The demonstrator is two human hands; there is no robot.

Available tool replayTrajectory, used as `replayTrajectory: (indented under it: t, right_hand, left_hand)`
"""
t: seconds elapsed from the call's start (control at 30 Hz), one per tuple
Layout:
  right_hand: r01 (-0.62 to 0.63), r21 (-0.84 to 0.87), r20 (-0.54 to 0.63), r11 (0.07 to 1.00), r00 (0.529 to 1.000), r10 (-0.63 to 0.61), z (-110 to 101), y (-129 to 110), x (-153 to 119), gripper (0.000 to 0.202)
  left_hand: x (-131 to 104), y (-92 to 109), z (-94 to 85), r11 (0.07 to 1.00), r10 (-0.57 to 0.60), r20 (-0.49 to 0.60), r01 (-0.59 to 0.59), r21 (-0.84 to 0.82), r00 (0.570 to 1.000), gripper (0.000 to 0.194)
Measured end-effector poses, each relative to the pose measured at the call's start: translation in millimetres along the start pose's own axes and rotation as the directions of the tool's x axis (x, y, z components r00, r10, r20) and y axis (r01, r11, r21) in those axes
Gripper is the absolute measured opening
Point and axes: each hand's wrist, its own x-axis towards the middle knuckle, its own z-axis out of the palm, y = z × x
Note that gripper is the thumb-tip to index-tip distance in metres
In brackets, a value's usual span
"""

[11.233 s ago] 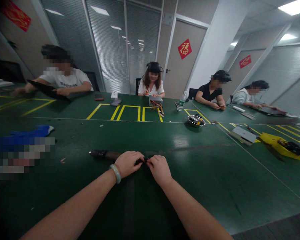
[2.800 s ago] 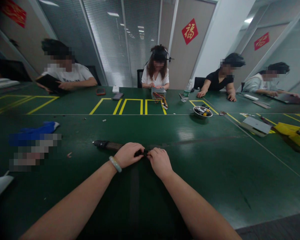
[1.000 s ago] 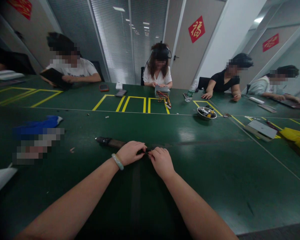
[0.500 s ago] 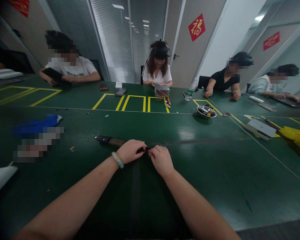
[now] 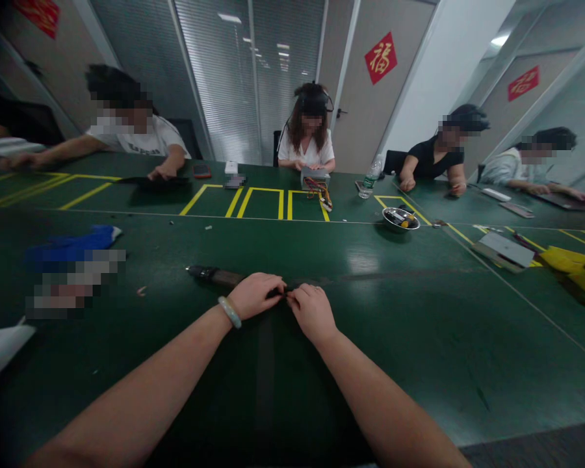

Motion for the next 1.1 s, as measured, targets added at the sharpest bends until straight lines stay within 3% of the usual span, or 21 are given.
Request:
replayTrajectory:
  t: [0.33, 0.6, 0.83, 0.97, 1.1]
  right_hand:
    - [0.014, -0.064, -0.010, 0.998, 1.000, -0.014, -1, 0, 6, 0.010]
    - [0.119, -0.243, -0.047, 0.963, 0.990, -0.134, 0, 1, 5, 0.018]
    - [0.258, -0.145, -0.032, 0.955, 0.964, -0.265, 12, 13, 8, 0.017]
    - [0.247, -0.145, 0.035, 0.958, 0.969, -0.244, 17, 18, 15, 0.016]
    - [0.130, -0.220, 0.113, 0.967, 0.988, -0.107, 13, 36, 24, 0.017]
  left_hand:
    - [0, 5, -3.3, 0.998, -0.070, 0.002, 0.070, 0.007, 0.998, 0.019]
    - [-1, 7, -3.3, 0.993, -0.115, 0.004, 0.114, 0.028, 0.993, 0.024]
    - [-2, 8, -2.2, 0.994, -0.104, -0.031, 0.105, 0.030, 0.994, 0.021]
    - [-3, 12, -3.0, 0.998, -0.061, -0.092, 0.063, 0.022, 0.994, 0.026]
    - [-8, 18, -7.1, 1.000, -0.010, -0.195, 0.009, -0.004, 0.981, 0.028]
